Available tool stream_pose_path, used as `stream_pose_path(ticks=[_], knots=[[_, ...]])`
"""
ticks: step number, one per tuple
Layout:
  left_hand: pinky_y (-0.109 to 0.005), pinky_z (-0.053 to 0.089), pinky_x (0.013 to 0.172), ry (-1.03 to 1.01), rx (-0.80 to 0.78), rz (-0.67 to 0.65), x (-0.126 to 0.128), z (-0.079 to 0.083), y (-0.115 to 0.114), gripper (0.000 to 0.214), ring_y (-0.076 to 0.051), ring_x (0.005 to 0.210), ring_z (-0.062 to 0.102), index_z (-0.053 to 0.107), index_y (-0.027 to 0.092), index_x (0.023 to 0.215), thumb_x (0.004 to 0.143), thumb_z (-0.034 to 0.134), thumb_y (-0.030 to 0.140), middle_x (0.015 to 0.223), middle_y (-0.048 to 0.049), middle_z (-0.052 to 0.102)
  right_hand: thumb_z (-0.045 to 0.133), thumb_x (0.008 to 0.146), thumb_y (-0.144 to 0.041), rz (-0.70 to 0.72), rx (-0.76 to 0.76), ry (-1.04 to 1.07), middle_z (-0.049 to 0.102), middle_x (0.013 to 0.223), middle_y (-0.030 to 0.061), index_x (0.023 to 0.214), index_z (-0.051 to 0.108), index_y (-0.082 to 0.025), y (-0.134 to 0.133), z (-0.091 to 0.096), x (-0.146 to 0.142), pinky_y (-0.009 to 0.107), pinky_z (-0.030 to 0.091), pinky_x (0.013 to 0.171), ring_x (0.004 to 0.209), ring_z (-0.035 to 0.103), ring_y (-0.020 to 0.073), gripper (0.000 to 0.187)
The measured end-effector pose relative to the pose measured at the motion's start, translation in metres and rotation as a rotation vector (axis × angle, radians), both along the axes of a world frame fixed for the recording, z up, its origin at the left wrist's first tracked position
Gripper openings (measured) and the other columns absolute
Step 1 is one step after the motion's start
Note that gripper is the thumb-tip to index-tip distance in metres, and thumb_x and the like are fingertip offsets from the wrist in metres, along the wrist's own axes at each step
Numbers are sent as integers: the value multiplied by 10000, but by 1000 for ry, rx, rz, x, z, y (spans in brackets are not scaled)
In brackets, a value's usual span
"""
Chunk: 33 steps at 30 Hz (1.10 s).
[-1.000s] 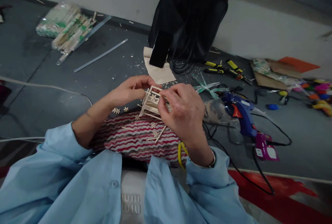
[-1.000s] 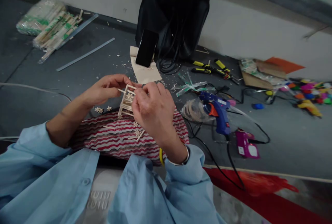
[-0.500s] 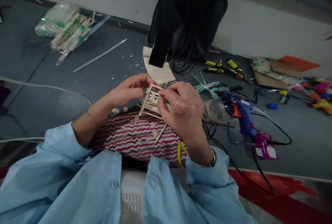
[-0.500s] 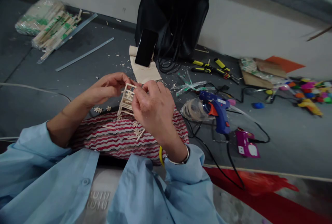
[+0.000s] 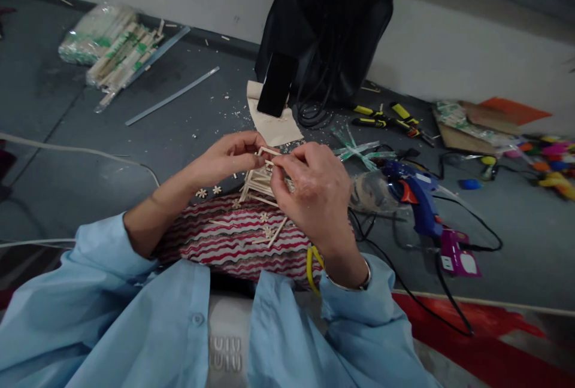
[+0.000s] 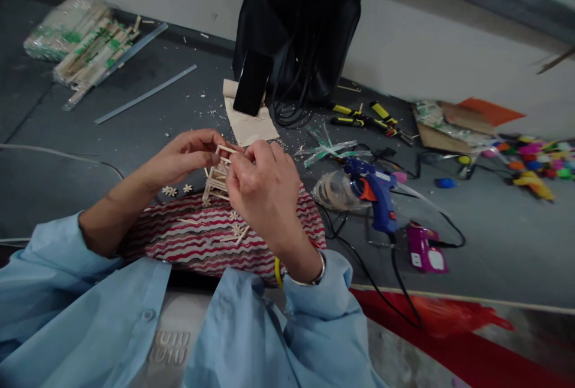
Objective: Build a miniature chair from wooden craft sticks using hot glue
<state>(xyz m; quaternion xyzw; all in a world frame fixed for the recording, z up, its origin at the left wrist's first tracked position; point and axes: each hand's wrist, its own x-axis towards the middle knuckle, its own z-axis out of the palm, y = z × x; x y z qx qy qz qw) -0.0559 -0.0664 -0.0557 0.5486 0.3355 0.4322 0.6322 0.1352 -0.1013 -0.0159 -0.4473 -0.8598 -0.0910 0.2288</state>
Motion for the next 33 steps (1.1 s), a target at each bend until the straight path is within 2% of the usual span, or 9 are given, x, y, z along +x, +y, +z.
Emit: stream_pose_path(ticks=[10,15,22,27,33], knots=[[-226,436,724,0,23,77,8,-2,-2,187,-103,734,558,672,150,768,740,788,294,756,5,648,571,956,-192,-2,-6,-2,671,895,80,927,713,-194,0,1,0,364,446,726,848,585,226,144],[-229,426,696,14,17,86,9,-4,-3,194,-100,700,542,667,153,769,733,787,301,733,8,637,607,912,-166,81,-147,197,717,961,57,1063,699,-221,2,11,12,374,506,827,905,640,220,185],[-232,433,703,56,13,92,9,0,-4,180,-104,709,554,653,147,765,749,759,292,747,0,654,618,851,-131,51,-311,384,747,974,34,1041,723,-206,11,20,28,342,523,799,859,660,191,230],[-215,410,668,68,12,107,10,1,-4,180,-90,677,536,652,139,755,714,753,283,706,19,628,630,856,-158,64,-471,424,764,979,31,1005,744,-212,13,18,25,333,531,809,844,668,182,195],[-212,397,661,51,24,91,10,-1,-4,146,-79,665,518,656,134,756,724,729,257,697,26,614,626,854,-155,53,-524,435,774,960,29,984,763,-214,13,17,24,329,528,822,847,681,185,198]])
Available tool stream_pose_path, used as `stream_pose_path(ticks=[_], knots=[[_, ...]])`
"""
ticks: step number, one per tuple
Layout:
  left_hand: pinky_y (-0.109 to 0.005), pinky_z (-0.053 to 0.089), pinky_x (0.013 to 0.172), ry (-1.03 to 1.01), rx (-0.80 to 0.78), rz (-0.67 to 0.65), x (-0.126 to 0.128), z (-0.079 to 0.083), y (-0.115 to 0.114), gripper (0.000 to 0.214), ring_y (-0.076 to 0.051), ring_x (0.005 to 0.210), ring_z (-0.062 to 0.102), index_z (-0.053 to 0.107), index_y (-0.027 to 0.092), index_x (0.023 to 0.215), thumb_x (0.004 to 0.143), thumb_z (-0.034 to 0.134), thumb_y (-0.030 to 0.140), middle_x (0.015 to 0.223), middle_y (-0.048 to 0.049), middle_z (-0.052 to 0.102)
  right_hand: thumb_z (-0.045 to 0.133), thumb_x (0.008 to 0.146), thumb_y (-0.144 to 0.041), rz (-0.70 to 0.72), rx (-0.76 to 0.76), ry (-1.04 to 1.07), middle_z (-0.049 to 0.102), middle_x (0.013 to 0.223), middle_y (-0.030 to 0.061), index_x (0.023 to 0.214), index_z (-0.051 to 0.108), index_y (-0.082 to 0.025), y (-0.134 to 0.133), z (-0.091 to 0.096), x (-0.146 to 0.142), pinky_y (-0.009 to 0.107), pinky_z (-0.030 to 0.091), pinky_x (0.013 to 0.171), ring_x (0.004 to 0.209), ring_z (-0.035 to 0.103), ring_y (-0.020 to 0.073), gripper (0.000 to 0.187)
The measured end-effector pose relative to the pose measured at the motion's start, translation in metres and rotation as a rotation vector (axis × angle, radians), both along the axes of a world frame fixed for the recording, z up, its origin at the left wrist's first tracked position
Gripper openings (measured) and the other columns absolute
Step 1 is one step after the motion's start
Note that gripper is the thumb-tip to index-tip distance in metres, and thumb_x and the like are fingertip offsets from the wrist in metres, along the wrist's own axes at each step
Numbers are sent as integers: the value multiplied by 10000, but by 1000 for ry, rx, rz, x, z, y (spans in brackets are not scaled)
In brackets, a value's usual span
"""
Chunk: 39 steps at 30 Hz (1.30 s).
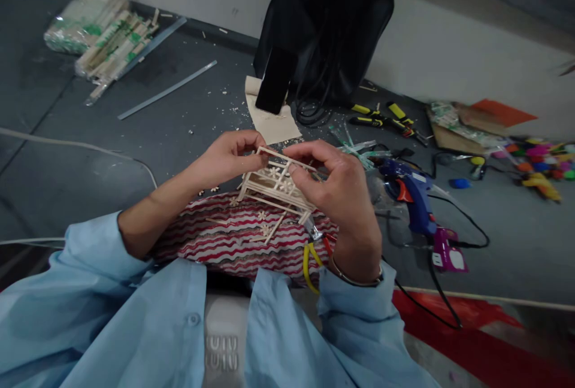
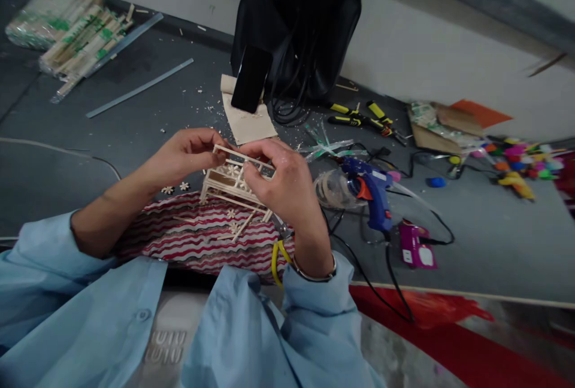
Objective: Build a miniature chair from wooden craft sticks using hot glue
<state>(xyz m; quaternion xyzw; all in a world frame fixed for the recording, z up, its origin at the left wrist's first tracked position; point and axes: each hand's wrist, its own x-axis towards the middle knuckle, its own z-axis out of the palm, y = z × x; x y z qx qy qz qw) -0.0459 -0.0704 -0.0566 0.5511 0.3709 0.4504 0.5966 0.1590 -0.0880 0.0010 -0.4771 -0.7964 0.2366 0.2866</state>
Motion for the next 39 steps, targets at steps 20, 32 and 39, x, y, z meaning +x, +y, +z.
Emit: stream_pose_path(ticks=[20,32,39], knots=[[-204,349,596,-9,-11,1,1,1,3,133,-71,611,455,627,143,700,679,714,242,629,35,556,629,773,-239,31,-309,-37,687,706,1,762,725,-167,22,14,-6,266,408,650,657,549,128,121],[-199,345,579,16,-41,15,3,1,4,131,-69,589,450,632,143,720,702,714,243,617,35,557,600,751,-246,39,-317,-93,619,666,-13,733,690,-165,26,14,-10,274,376,644,653,502,122,123],[-207,367,598,-9,-38,0,1,-1,5,202,-73,609,465,633,142,731,702,764,292,641,32,569,601,758,-256,45,-318,-77,613,665,-12,735,685,-165,27,14,-9,281,407,668,657,508,128,126]])
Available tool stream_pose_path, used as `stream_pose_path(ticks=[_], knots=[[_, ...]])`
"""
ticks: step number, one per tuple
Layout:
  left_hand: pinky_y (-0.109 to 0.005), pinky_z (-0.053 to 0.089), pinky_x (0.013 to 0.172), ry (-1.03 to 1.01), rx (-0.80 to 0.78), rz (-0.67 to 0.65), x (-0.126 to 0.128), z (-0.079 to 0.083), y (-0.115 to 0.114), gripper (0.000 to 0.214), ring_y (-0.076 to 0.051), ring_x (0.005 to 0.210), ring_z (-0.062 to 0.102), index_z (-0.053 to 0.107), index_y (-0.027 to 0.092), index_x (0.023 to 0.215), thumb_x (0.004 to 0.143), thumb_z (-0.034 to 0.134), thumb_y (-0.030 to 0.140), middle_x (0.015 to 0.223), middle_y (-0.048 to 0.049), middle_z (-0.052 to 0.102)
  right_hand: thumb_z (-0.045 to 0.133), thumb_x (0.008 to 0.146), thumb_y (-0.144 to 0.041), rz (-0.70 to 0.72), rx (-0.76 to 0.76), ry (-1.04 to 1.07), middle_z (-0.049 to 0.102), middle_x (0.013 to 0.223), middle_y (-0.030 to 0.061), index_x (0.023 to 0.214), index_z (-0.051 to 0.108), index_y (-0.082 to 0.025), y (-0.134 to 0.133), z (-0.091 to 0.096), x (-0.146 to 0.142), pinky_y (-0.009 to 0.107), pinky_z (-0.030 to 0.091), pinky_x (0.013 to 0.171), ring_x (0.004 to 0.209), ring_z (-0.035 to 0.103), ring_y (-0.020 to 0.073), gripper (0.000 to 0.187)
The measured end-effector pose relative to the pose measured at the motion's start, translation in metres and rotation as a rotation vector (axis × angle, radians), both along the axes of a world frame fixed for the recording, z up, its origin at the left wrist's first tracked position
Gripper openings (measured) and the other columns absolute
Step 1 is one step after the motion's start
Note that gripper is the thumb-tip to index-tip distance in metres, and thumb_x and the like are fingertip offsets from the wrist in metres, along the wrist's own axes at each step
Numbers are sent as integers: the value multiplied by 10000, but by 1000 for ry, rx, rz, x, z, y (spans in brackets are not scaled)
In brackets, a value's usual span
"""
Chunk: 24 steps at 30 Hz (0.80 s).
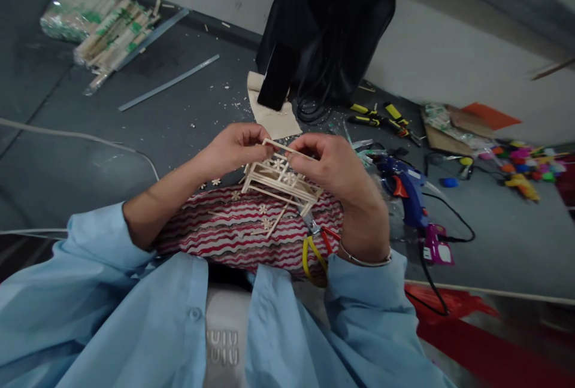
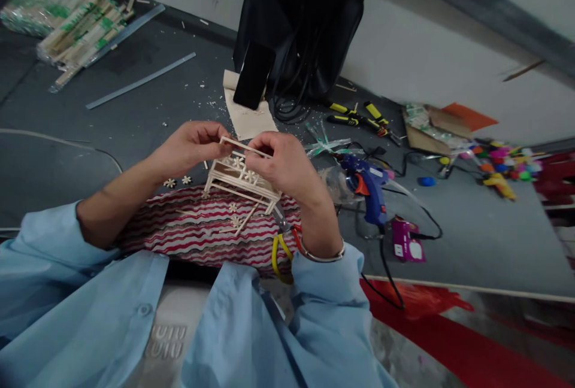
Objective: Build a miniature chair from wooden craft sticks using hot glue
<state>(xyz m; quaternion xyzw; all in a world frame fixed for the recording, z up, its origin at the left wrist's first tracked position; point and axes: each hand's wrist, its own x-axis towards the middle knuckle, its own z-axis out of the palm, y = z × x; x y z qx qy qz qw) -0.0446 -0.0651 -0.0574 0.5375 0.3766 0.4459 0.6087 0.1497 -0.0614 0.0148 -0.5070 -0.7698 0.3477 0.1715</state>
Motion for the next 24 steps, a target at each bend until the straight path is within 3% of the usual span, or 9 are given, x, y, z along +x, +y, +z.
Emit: stream_pose_path(ticks=[9,24], knots=[[-254,454,707,1,48,-188,-16,-2,7,291,-134,742,588,658,143,879,736,765,373,821,-16,670,616,773,-197,-25,11,21,653,678,8,712,687,-205,-3,0,0,308,447,672,683,576,168,95],[-222,399,652,14,70,-50,-7,-4,3,151,-95,671,501,619,153,759,725,711,268,708,23,601,615,770,-197,-30,53,14,641,663,-9,719,699,-190,-3,-2,1,294,425,651,651,547,144,98]])
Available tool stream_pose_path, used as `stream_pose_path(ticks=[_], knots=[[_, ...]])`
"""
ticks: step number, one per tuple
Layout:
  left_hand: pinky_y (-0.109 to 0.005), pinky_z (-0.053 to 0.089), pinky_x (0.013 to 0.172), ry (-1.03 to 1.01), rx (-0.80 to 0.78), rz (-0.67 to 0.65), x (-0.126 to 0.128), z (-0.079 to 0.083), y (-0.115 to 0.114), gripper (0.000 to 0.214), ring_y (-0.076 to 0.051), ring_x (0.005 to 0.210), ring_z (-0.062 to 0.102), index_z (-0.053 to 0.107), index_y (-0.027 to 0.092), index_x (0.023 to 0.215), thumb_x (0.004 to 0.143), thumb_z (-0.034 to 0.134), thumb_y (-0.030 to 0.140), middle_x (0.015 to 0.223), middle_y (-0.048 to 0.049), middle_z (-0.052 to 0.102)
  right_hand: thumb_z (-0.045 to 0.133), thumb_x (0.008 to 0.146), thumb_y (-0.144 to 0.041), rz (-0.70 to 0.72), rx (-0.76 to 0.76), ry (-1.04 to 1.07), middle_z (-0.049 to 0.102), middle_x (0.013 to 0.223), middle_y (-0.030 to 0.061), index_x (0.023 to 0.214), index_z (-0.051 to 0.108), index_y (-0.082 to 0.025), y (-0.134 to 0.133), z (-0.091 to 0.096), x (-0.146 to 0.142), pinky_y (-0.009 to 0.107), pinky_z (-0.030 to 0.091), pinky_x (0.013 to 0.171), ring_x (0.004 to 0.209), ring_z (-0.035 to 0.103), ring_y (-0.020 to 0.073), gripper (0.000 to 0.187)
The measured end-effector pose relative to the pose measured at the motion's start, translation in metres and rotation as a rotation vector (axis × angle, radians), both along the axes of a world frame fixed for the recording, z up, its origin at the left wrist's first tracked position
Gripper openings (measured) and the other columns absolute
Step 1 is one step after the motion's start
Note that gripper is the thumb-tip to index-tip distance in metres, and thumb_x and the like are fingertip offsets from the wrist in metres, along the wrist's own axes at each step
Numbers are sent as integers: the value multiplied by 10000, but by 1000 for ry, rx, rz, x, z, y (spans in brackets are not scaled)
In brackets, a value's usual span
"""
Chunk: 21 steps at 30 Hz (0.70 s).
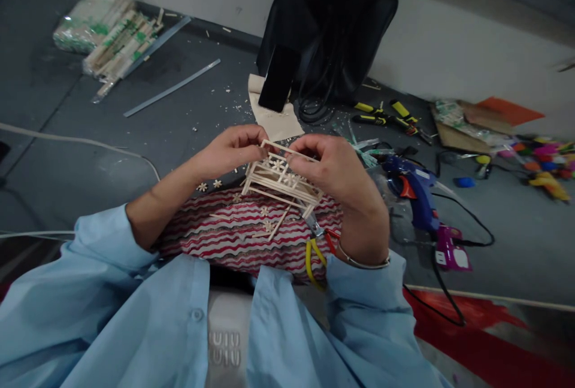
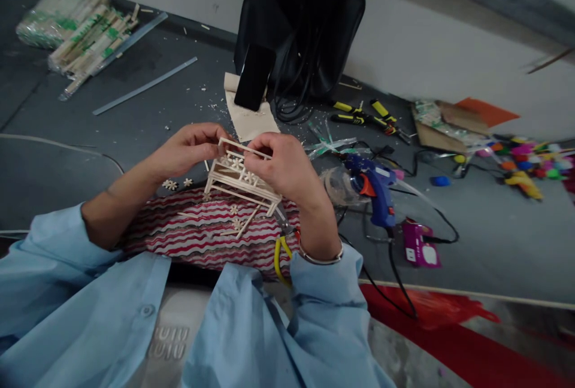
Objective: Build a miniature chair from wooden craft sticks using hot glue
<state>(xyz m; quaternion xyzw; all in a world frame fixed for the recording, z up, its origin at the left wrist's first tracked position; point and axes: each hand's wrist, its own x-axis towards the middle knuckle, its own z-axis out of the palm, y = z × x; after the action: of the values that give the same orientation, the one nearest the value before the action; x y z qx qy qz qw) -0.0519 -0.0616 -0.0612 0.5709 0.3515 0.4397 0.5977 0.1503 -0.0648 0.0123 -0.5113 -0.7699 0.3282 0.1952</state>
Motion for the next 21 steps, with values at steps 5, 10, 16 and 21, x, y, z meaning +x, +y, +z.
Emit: stream_pose_path(ticks=[5,10,16,21], knots=[[-230,394,648,9,12,-1,1,0,0,177,-97,663,499,614,154,765,741,717,296,713,22,589,607,761,-193,15,-3,4,629,650,-6,702,692,-194,1,-1,0,298,414,650,650,542,150,104],[-232,394,646,24,18,-6,0,0,0,187,-98,659,495,613,155,770,752,716,310,720,20,592,601,757,-208,17,4,-13,639,661,-14,712,695,-180,2,0,0,276,401,648,655,534,138,108],[-229,389,657,13,12,-9,1,-2,1,160,-99,665,500,615,154,763,746,704,287,707,24,592,619,789,-234,3,-49,12,730,774,24,847,763,-156,1,0,3,277,432,676,721,601,157,174],[-229,385,671,23,10,-6,0,-2,0,143,-100,686,500,623,156,776,752,694,278,719,21,595,606,831,-254,-21,-36,59,749,840,34,991,776,-167,-2,1,6,297,462,710,756,630,173,249]])
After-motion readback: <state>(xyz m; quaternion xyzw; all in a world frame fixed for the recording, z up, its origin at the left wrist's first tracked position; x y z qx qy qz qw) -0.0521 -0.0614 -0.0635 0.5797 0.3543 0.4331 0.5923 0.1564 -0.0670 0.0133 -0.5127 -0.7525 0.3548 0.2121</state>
